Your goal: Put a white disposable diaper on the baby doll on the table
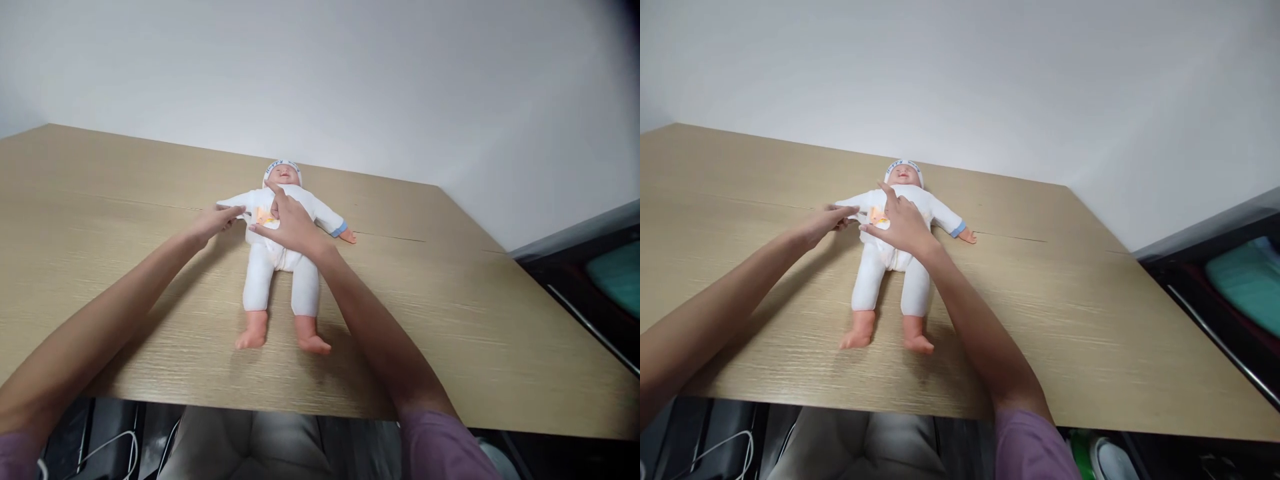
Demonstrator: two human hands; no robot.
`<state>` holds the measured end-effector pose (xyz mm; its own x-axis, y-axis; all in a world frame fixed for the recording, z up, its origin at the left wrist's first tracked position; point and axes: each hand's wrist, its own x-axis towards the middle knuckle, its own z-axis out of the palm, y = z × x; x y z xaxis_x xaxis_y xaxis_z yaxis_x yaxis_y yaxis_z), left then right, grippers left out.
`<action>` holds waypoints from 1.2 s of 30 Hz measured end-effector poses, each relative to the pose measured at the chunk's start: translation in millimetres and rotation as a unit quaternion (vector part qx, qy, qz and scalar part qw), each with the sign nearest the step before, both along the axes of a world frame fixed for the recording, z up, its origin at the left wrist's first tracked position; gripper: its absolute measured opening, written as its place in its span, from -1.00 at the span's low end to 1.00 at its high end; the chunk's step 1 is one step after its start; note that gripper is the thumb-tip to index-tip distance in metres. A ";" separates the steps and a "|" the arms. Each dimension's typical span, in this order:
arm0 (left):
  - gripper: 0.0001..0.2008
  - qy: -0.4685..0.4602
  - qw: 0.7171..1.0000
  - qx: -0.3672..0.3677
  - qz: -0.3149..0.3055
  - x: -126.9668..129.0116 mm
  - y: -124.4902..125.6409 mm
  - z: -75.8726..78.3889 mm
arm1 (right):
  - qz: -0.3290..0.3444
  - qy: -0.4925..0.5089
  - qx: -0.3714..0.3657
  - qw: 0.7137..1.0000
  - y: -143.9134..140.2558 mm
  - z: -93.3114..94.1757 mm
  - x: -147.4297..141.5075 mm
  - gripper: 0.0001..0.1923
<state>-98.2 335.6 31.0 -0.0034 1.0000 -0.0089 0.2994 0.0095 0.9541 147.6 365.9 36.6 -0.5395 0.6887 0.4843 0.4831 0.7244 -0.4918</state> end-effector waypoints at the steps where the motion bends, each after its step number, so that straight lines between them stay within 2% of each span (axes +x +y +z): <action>1: -0.53 -0.003 1.000 0.003 -0.004 10.5 4.4 6.0 | -0.004 -0.003 0.000 1.000 0.3 0.0 -0.2 0.04; 4: -0.55 0.019 1.000 0.014 -0.014 42.1 13.2 18.1 | -0.017 -0.009 0.007 1.000 3.6 -1.6 -0.6 -0.04; 8: -0.54 0.006 0.997 0.067 -0.047 64.3 14.6 19.7 | -0.029 -0.028 0.008 0.999 10.2 -5.1 -0.7 -0.14; 11: -0.54 -0.010 0.988 0.121 -0.093 63.6 12.0 13.0 | -0.038 -0.030 -0.004 0.999 12.7 -5.9 -0.7 -0.26; 15: -0.73 -0.021 0.982 0.185 -0.036 56.8 11.0 -2.3 | -0.014 0.006 -0.036 0.999 12.6 -3.0 1.3 -0.36; 18: -0.73 -0.015 0.986 0.167 -0.018 52.0 15.5 -13.1 | 0.014 0.049 -0.082 0.995 11.4 0.2 3.9 -0.36; 22: -0.66 -0.042 0.988 0.133 -0.069 46.1 24.3 -20.8 | 0.033 0.103 -0.140 0.984 10.1 3.1 5.8 -0.35; 26: -0.60 -0.089 0.985 0.124 -0.083 45.9 30.1 -25.8 | 0.017 0.110 -0.133 0.985 9.6 6.1 9.0 -0.38; 31: -0.71 -0.023 0.986 0.163 -0.013 51.7 30.0 -34.3 | 0.013 0.076 -0.080 0.994 12.5 6.1 13.2 -0.54; 34: -0.81 0.053 0.972 0.213 0.084 54.9 22.0 -35.6 | -0.025 0.070 -0.023 0.997 14.2 2.7 9.8 -0.56; 36: -0.82 0.096 0.954 0.238 0.156 57.9 10.1 -31.3 | -0.061 0.080 0.009 0.995 10.7 2.7 6.0 -0.54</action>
<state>-40.3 345.7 -0.4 -0.2564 0.8409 0.4766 0.5227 -0.2941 0.8002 153.6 376.5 39.3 -0.3672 0.7351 0.5699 0.4844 0.6742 -0.5575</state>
